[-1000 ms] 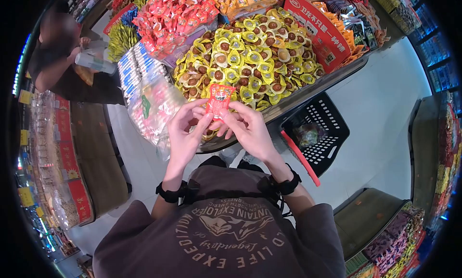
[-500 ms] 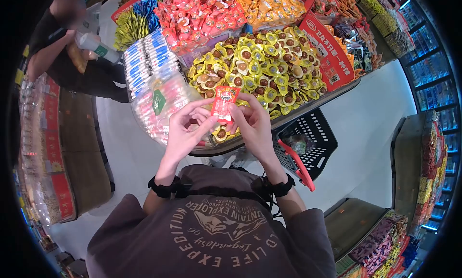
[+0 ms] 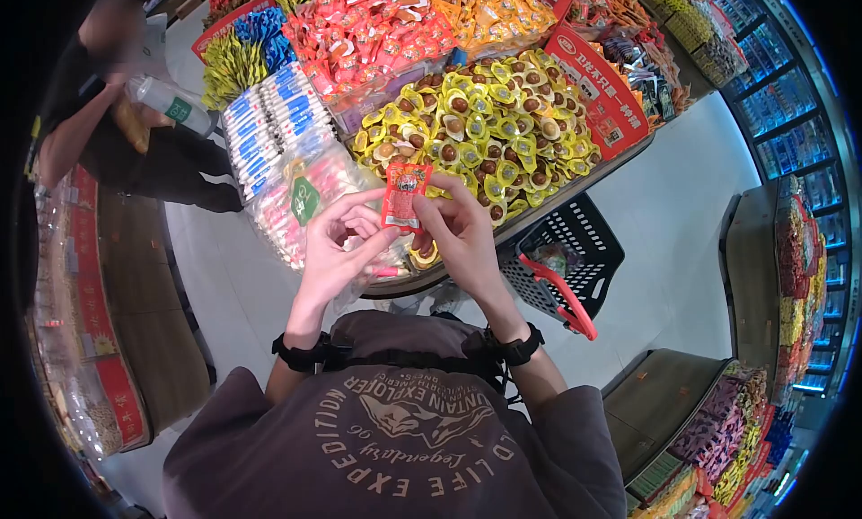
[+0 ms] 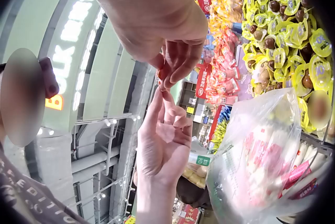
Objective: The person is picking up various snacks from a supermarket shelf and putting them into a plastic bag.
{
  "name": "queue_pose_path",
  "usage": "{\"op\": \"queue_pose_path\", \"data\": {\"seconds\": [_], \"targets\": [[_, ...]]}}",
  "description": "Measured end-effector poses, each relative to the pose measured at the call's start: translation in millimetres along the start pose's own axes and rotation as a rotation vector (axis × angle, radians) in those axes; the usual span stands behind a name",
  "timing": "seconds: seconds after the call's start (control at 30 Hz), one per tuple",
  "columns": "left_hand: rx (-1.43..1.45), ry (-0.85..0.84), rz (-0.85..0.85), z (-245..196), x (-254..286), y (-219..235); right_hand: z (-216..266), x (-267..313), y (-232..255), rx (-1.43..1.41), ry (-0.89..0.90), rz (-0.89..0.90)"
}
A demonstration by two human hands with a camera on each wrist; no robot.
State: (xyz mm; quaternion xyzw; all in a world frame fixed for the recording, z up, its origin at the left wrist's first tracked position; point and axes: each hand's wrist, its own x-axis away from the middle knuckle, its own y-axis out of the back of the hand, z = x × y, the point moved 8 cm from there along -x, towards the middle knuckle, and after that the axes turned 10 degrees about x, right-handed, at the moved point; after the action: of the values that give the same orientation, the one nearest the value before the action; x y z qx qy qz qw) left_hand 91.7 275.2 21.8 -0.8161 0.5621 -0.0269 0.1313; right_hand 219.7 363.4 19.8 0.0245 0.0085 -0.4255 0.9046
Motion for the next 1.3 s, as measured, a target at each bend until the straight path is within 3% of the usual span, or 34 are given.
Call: {"op": "queue_pose_path", "data": {"seconds": [0.67,1.1,1.3], "targets": [[-0.079,-0.074,0.088,-9.0,19.1,56.0,-6.8,12.2,-58.2,0.015,-0.02,-0.042],[-0.054,-0.03,0.09,-10.5,18.9,55.0,-9.2,18.4,-61.4,-0.036,-0.03,-0.059],[-0.071,-0.05,0.078,-3.3,18.8,57.5,-6.7,17.7,-63.6,0.087,0.008,-0.099]]}}
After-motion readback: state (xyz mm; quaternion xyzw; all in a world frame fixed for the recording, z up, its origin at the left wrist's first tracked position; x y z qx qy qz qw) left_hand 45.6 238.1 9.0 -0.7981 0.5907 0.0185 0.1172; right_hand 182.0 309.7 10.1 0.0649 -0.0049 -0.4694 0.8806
